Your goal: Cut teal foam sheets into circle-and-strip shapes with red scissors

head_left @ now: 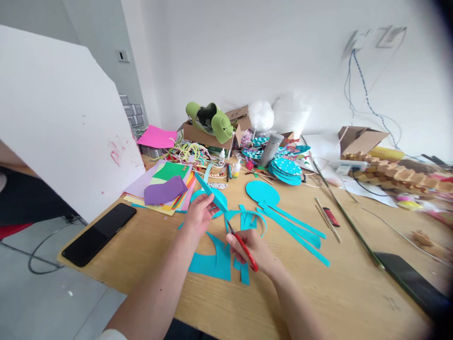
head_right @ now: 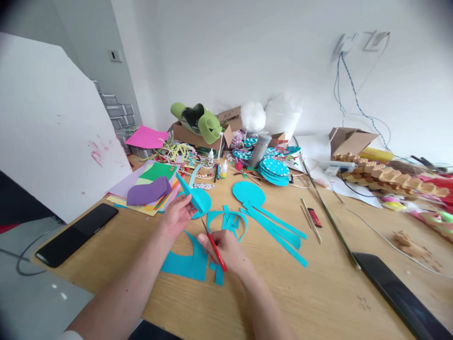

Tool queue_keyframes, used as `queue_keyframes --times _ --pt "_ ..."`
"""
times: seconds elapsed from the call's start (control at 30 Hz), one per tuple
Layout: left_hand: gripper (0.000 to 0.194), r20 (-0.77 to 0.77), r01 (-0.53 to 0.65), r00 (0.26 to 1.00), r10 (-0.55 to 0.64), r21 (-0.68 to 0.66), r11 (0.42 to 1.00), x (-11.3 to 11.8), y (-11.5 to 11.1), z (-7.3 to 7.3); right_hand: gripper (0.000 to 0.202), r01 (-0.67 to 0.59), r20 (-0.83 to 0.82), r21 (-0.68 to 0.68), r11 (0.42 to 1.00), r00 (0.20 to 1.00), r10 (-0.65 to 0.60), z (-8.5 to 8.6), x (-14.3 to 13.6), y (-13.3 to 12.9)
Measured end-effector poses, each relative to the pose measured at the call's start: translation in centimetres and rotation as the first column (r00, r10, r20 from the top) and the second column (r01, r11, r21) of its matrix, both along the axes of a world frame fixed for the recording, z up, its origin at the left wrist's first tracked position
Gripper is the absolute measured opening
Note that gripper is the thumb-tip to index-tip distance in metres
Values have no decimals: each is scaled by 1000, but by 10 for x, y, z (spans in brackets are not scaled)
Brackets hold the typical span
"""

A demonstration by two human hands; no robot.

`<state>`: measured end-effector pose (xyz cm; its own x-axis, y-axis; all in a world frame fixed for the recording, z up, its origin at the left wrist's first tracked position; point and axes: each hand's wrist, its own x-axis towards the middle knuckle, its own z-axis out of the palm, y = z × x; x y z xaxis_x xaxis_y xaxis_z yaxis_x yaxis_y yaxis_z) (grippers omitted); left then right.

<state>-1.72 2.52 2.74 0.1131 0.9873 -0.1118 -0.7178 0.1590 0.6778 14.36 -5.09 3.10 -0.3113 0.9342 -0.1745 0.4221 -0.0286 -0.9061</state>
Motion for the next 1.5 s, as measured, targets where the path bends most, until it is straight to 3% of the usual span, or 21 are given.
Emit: queue_keyframes --times 0.2,0.53,0.77,1.17,1.5 --pt "32 -17 -2 1000 1 -25 1000 3 -1 -2 59 29 -29 -93 995 999 -32 6 -1 1" --pt "35 -146 60 988 -57 14 998 6 -4 -1 54 40 -81 -37 999 996 -43 -2 4 3" --pt "35 -184 43 982 -31 60 997 9 -6 -1 56 27 -49 -46 999 998 -29 -1 3 3" --pt "35 -204 -88 974 103 84 993 17 -8 -7 53 63 -29 -56 996 997 -64 -1 0 4" --pt "33 -190 -59 979 76 96 994 15 -8 -6 62 78 -22 -83 993 997 -80 0 0 4"
